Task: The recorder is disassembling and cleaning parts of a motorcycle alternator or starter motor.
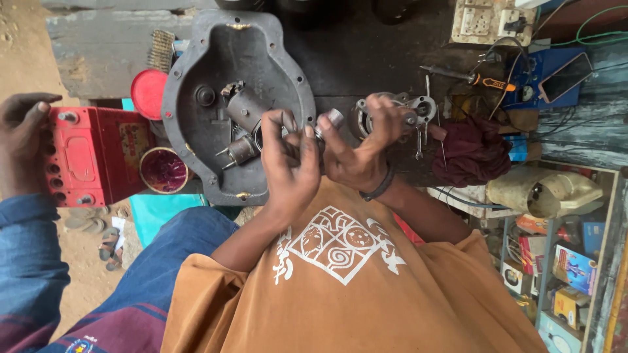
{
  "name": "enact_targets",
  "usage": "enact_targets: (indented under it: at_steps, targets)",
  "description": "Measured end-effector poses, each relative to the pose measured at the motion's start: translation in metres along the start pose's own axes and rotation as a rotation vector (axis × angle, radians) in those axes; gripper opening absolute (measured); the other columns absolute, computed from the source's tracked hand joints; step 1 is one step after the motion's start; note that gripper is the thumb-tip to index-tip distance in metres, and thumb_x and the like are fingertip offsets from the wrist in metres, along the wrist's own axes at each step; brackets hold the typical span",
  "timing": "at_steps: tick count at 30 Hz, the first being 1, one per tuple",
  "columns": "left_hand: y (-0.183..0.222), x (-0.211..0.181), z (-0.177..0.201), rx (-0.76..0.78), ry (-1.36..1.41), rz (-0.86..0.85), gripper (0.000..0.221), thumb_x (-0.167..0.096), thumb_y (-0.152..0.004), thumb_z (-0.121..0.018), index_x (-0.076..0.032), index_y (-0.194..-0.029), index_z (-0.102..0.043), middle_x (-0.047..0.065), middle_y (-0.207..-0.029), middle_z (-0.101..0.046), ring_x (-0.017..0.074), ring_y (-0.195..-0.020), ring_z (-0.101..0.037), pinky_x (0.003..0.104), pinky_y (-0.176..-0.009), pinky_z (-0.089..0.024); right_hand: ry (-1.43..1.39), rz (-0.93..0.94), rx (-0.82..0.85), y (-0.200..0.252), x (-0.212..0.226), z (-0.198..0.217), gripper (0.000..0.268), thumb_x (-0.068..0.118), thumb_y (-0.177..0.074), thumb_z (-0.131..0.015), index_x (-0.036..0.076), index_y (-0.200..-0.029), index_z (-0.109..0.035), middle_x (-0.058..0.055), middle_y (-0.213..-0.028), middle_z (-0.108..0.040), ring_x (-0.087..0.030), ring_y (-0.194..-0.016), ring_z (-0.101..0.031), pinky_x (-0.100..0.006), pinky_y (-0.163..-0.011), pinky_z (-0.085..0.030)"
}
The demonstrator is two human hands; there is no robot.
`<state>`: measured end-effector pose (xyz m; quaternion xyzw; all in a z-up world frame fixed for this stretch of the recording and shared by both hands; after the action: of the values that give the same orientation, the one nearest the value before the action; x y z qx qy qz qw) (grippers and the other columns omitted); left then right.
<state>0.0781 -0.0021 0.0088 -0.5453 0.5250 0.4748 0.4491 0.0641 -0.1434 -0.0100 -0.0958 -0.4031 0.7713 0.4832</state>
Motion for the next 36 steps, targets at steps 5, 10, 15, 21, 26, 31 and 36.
enact_targets:
  at_steps: [5, 10, 15, 21, 26, 31, 36]
  targets:
    - [0.007, -0.014, -0.002, -0.044, -0.286, -0.275, 0.023, 0.004, -0.106, -0.059, -0.001, -0.112, -0.038, 0.003, -0.08, -0.048, 0.0035, -0.063, -0.048, 0.023, -0.051, -0.036, 0.016, -0.082, 0.023, 0.0, -0.004, 0.002, 0.06, 0.005, -0.096, -0.064, 0.022, -0.15, -0.045, -0.032, -0.157, -0.024, -0.048, -0.147, -0.027, -0.066, -0.123, -0.027]
    - [0.015, -0.022, -0.007, 0.072, -0.504, -0.666, 0.026, 0.011, -0.098, -0.062, 0.002, -0.111, -0.043, 0.011, -0.079, -0.053, 0.0203, -0.061, -0.056, 0.036, -0.054, -0.046, 0.054, -0.096, -0.074, -0.002, 0.008, 0.009, 0.048, 0.02, -0.101, -0.071, 0.019, -0.145, -0.052, -0.03, -0.151, -0.031, -0.046, -0.141, -0.032, -0.066, -0.119, -0.03]
    - [0.004, -0.03, -0.005, 0.233, -0.522, -0.856, 0.035, 0.019, -0.086, -0.063, 0.005, -0.11, -0.042, 0.011, -0.076, -0.052, 0.0268, -0.057, -0.055, 0.041, -0.049, -0.04, 0.042, -0.059, -0.015, -0.012, 0.007, 0.011, 0.034, 0.019, -0.104, -0.066, 0.022, -0.137, -0.056, -0.029, -0.153, -0.031, -0.047, -0.143, -0.032, -0.066, -0.12, -0.031]
    - [-0.007, -0.035, -0.003, 0.44, -0.676, -1.062, 0.044, 0.004, -0.079, -0.071, 0.0, -0.113, -0.043, 0.014, -0.086, -0.053, 0.0289, -0.067, -0.057, 0.042, -0.057, -0.046, 0.095, -0.21, 0.183, -0.032, 0.011, 0.022, 0.03, 0.016, -0.104, -0.06, 0.023, -0.133, -0.06, -0.028, -0.159, -0.032, -0.048, -0.149, -0.027, -0.06, -0.121, -0.023]
    - [-0.013, -0.043, -0.006, 0.508, -0.755, -1.135, 0.039, -0.003, -0.081, -0.071, -0.002, -0.11, -0.045, 0.011, -0.083, -0.051, 0.0255, -0.067, -0.055, 0.039, -0.055, -0.043, 0.079, -0.166, 0.112, -0.032, 0.025, 0.027, 0.038, 0.019, -0.101, -0.069, 0.021, -0.138, -0.062, -0.029, -0.157, -0.025, -0.049, -0.146, -0.021, -0.064, -0.124, -0.019]
    - [-0.013, -0.046, -0.006, 0.55, -0.852, -1.265, 0.037, 0.002, -0.084, -0.073, -0.006, -0.108, -0.046, 0.011, -0.084, -0.052, 0.0224, -0.067, -0.053, 0.036, -0.054, -0.04, -0.004, -0.273, 0.385, -0.07, 0.01, 0.05, 0.037, 0.004, -0.083, -0.069, 0.018, -0.116, -0.065, -0.022, -0.16, -0.034, -0.044, -0.15, -0.029, -0.059, -0.118, -0.021]
    - [-0.018, -0.067, -0.005, 0.644, -0.771, -1.416, 0.037, -0.006, -0.084, -0.071, -0.005, -0.11, -0.045, 0.022, -0.094, -0.06, 0.025, -0.071, -0.057, 0.036, -0.056, -0.041, -0.523, -0.25, 0.645, -0.069, -0.012, 0.049, 0.036, -0.006, -0.069, -0.064, 0.003, -0.104, -0.064, -0.015, -0.156, -0.046, -0.035, -0.146, -0.043, -0.051, -0.122, -0.032]
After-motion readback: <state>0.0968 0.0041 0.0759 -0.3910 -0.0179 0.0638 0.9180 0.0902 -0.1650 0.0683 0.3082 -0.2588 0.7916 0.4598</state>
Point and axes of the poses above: each hand's wrist, its own y-axis away from the middle knuckle, its own z-axis out of the back of the hand, x = y × z, the point moved 6 cm from there along -y, towards the middle knuckle
